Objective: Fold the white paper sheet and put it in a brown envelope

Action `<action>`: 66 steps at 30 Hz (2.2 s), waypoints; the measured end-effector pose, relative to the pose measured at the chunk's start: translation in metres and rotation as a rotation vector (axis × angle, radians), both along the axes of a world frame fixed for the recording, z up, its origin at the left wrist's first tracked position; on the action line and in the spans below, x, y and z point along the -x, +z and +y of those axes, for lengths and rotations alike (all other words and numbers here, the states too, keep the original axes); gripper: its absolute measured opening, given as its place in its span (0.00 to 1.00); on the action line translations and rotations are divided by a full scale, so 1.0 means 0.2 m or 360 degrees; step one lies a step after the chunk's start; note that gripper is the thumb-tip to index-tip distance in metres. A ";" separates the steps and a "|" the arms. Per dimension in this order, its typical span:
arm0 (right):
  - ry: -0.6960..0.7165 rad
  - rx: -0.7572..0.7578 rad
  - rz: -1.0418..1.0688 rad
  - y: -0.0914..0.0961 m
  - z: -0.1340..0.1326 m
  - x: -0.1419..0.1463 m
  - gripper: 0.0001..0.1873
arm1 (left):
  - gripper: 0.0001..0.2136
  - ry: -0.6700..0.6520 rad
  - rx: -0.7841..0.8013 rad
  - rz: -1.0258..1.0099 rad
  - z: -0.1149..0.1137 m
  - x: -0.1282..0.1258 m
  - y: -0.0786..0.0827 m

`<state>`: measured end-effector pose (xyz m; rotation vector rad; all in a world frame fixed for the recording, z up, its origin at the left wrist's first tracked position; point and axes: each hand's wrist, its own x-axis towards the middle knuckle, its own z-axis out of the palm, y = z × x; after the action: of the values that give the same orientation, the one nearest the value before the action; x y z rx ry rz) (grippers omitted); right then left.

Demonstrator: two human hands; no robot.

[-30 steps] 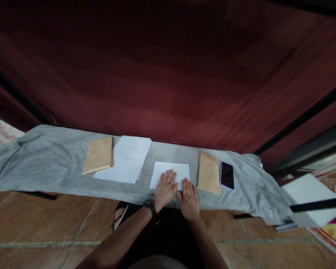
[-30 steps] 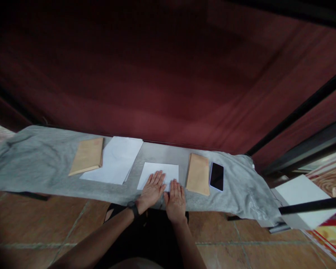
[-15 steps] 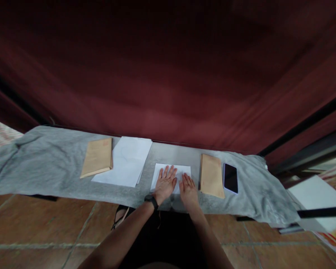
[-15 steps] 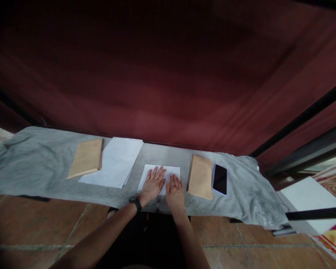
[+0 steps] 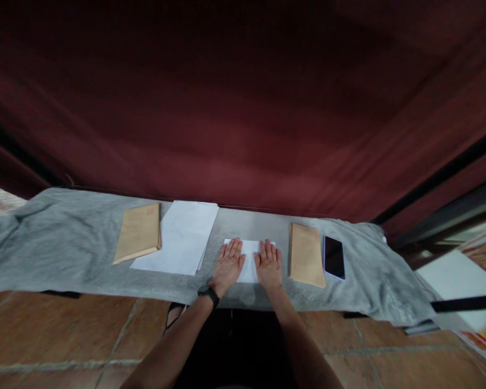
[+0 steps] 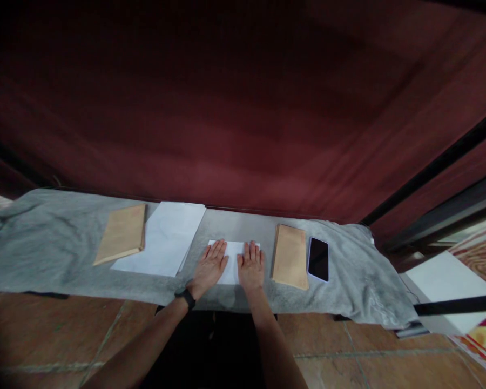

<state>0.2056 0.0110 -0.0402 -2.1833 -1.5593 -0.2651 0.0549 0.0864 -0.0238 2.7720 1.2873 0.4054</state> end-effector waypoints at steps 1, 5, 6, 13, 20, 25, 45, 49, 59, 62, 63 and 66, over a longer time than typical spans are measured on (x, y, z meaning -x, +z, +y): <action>-0.0015 -0.0010 0.0002 0.00 0.00 -0.01 0.28 | 0.26 0.0026 -0.0006 -0.0006 0.00 0.01 0.00; -0.0058 -0.0014 -0.0008 0.00 -0.02 -0.01 0.29 | 0.27 0.0131 -0.0033 -0.0031 0.01 0.04 -0.02; -0.0067 -0.0020 -0.0019 0.00 -0.03 -0.01 0.29 | 0.27 0.0148 -0.0039 -0.0030 0.01 0.04 -0.02; -0.0078 0.0053 -0.0072 0.03 -0.19 0.03 0.28 | 0.28 0.0176 -0.0017 -0.0005 -0.01 0.07 0.02; 0.0132 0.0073 -0.0089 0.01 -0.50 0.14 0.28 | 0.28 0.0076 0.0005 0.0026 -0.01 0.16 0.05; 0.0106 0.0082 -0.0065 0.00 -0.56 0.14 0.31 | 0.28 0.0159 -0.0014 -0.0024 -0.07 0.17 0.06; 0.0478 0.0243 0.0102 0.11 -0.05 0.06 0.25 | 0.21 -0.0716 0.0068 -0.0007 -0.39 0.16 0.10; 0.0402 0.0286 0.0042 0.08 0.05 0.02 0.25 | 0.22 -0.0746 0.0040 0.0005 -0.38 0.16 0.07; 0.0285 0.0151 -0.0092 0.01 0.03 -0.10 0.30 | 0.27 -0.0791 -0.0212 0.0076 -0.38 0.18 0.04; 0.0250 0.0119 -0.0132 -0.01 -0.02 -0.10 0.30 | 0.28 -0.0781 -0.0218 0.0127 -0.39 0.18 0.04; 0.0223 0.0106 -0.0138 -0.01 -0.04 -0.09 0.30 | 0.28 -0.0779 -0.0217 0.0147 -0.39 0.18 0.04; 0.0119 0.0072 -0.0127 -0.02 -0.09 -0.08 0.31 | 0.28 -0.0785 -0.0213 0.0198 -0.40 0.17 0.03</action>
<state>0.2211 -0.0073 -0.0441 -2.1668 -1.7023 -0.2997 0.0204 0.0064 -0.0177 3.1272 0.5649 0.2942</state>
